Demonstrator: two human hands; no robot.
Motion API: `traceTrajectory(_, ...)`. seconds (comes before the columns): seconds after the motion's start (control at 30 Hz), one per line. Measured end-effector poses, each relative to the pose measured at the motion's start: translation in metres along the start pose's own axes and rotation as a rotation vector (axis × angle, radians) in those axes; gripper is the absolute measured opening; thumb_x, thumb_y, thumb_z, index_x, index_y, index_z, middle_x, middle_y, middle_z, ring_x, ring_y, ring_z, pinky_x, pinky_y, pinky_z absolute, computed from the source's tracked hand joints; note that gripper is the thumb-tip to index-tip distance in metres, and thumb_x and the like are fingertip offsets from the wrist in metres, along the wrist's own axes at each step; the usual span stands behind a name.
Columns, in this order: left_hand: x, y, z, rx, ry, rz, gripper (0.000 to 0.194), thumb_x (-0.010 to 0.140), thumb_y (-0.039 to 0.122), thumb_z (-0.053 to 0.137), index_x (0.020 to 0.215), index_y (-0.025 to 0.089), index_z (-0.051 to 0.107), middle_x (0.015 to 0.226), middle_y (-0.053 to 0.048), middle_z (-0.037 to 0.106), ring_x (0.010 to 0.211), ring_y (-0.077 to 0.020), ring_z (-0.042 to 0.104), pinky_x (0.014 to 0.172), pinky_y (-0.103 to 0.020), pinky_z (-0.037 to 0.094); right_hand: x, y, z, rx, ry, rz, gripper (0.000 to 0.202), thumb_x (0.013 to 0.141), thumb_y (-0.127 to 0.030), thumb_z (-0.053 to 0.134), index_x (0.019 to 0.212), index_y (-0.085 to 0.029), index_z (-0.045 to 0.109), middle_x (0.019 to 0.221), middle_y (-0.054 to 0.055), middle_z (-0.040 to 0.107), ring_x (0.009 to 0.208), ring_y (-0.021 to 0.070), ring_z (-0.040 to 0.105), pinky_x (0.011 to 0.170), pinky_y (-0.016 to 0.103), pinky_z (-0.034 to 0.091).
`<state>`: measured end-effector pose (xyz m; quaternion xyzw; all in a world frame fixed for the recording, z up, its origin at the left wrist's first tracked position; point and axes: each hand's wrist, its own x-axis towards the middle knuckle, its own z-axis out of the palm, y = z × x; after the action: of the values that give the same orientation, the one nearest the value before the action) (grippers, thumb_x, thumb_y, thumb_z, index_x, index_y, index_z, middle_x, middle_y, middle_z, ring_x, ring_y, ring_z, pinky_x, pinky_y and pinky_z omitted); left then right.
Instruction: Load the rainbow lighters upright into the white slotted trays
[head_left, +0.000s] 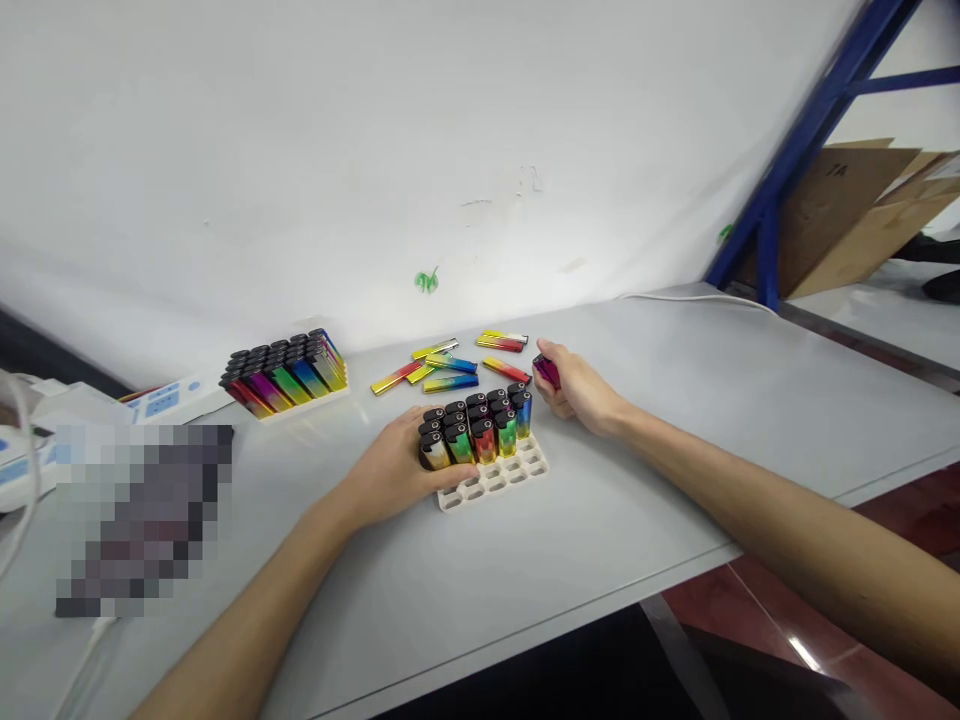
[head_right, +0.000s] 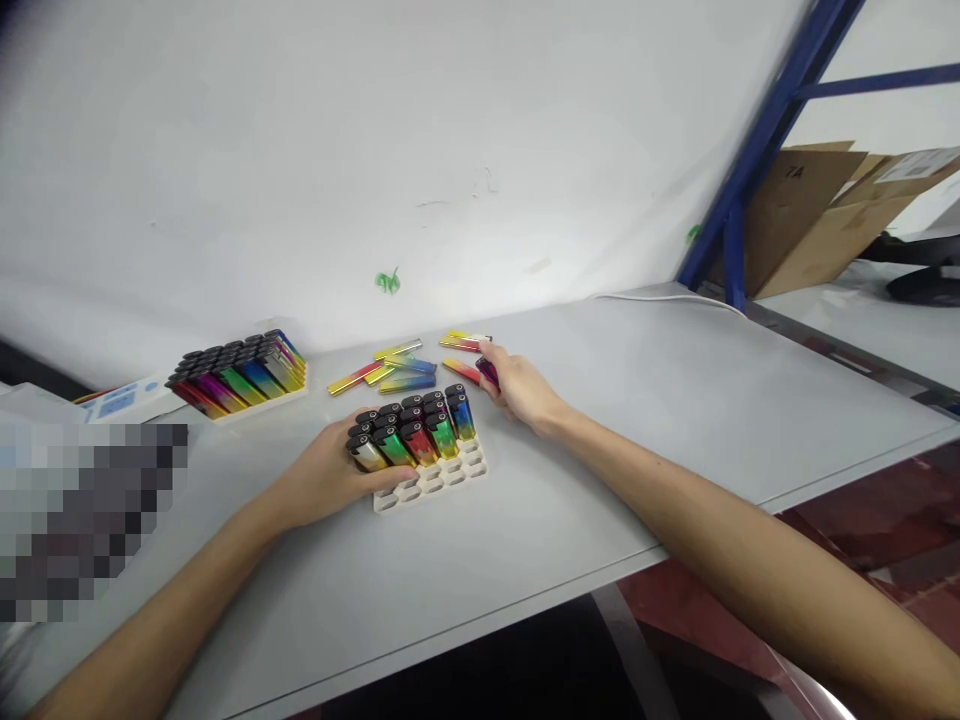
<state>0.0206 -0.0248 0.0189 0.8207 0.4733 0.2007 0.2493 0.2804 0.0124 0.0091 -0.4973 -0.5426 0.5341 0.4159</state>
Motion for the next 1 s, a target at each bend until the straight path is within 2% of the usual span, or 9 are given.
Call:
traceTrajectory(0.07, 0.000, 0.000, 0.000, -0.004, -0.006, 0.000, 0.047, 0.077, 0.056, 0.074, 0.112, 0.025, 0.067, 0.113, -0.005, 0.069, 0.104, -0.0274, 0.066, 0.093, -0.042, 0.054, 0.000, 0.000, -0.001, 0.011, -0.008, -0.008, 0.059, 0.092, -0.068, 0.040, 0.054, -0.023, 0.035, 0.047, -0.006, 0.019, 0.041, 0.0088, 0.016, 0.042, 0.027, 0.011)
traceTrajectory(0.27, 0.000, -0.002, 0.000, 0.018, -0.014, -0.007, 0.045, 0.077, 0.055, 0.073, 0.110, 0.024, 0.067, 0.110, -0.005, 0.069, 0.102, -0.0270, 0.066, 0.091, -0.042, 0.054, 0.001, 0.000, -0.002, 0.086, 0.013, 0.012, 0.051, 0.095, -0.049, 0.038, 0.051, -0.023, 0.034, 0.047, -0.005, 0.021, 0.042, 0.0088, 0.013, 0.043, 0.028, 0.010)
traceTrajectory(0.43, 0.001, -0.001, 0.000, 0.007, -0.010, -0.005, 0.049, 0.076, 0.057, 0.074, 0.113, 0.026, 0.066, 0.112, -0.003, 0.070, 0.103, -0.0271, 0.066, 0.093, -0.043, 0.053, 0.002, 0.001, -0.004, 0.051, 0.021, 0.005, 0.056, 0.094, -0.062, 0.039, 0.054, -0.023, 0.035, 0.049, -0.006, 0.017, 0.044, 0.0094, 0.013, 0.043, 0.028, 0.010)
traceTrajectory(0.53, 0.001, -0.002, 0.000, 0.007, -0.014, -0.013, 0.050, 0.076, 0.057, 0.074, 0.115, 0.026, 0.066, 0.112, -0.003, 0.070, 0.103, -0.0273, 0.066, 0.093, -0.042, 0.054, 0.002, 0.001, -0.004, 0.046, -0.026, -0.056, 0.058, 0.093, -0.070, 0.035, 0.061, -0.022, 0.044, 0.052, -0.007, 0.019, 0.045, 0.0101, 0.015, 0.044, 0.027, 0.014)
traceTrajectory(0.6, 0.001, -0.002, 0.000, 0.007, -0.006, -0.012, 0.050, 0.076, 0.057, 0.074, 0.114, 0.026, 0.066, 0.112, -0.003, 0.070, 0.103, -0.0273, 0.066, 0.092, -0.042, 0.054, 0.001, -0.001, -0.004, 0.038, -0.051, -0.104, 0.056, 0.095, -0.067, 0.034, 0.069, -0.021, 0.053, 0.054, -0.006, 0.026, 0.046, 0.0107, 0.020, 0.045, 0.027, 0.019)
traceTrajectory(0.7, 0.001, -0.003, 0.001, 0.024, 0.009, -0.001, 0.051, 0.076, 0.058, 0.073, 0.115, 0.027, 0.066, 0.113, -0.003, 0.071, 0.104, -0.0275, 0.067, 0.091, -0.041, 0.054, -0.001, -0.006, -0.004, -0.052, -0.043, -0.160, 0.044, 0.095, -0.057, 0.047, 0.073, -0.020, 0.056, 0.058, -0.003, 0.042, 0.051, 0.0116, 0.037, 0.049, 0.027, 0.030)
traceTrajectory(0.77, 0.001, -0.004, 0.001, 0.037, 0.008, 0.003, 0.051, 0.076, 0.059, 0.073, 0.115, 0.027, 0.067, 0.114, -0.004, 0.071, 0.103, -0.0277, 0.067, 0.090, -0.041, 0.055, -0.003, -0.009, -0.006, -0.117, -0.014, -0.172, 0.039, 0.090, -0.053, 0.060, 0.070, -0.020, 0.053, 0.059, -0.002, 0.047, 0.055, 0.0115, 0.042, 0.052, 0.027, 0.032)
traceTrajectory(0.87, 0.001, -0.004, 0.001, 0.030, 0.000, -0.002, 0.050, 0.076, 0.059, 0.073, 0.115, 0.027, 0.067, 0.114, -0.003, 0.071, 0.103, -0.0275, 0.067, 0.091, -0.041, 0.054, -0.004, -0.013, -0.011, -0.078, -0.004, -0.173, 0.043, 0.084, -0.053, 0.070, 0.066, -0.020, 0.048, 0.060, -0.004, 0.046, 0.053, 0.0091, 0.037, 0.050, 0.026, 0.028)
traceTrajectory(1.0, 0.001, -0.004, 0.001, 0.026, -0.001, -0.021, 0.052, 0.076, 0.060, 0.073, 0.116, 0.029, 0.066, 0.113, -0.002, 0.071, 0.104, -0.0277, 0.066, 0.094, -0.042, 0.054, -0.005, -0.019, -0.021, 0.070, -0.139, -0.111, 0.046, 0.082, -0.055, 0.071, 0.063, -0.020, 0.048, 0.057, -0.005, 0.039, 0.049, 0.0077, 0.031, 0.045, 0.026, 0.020)
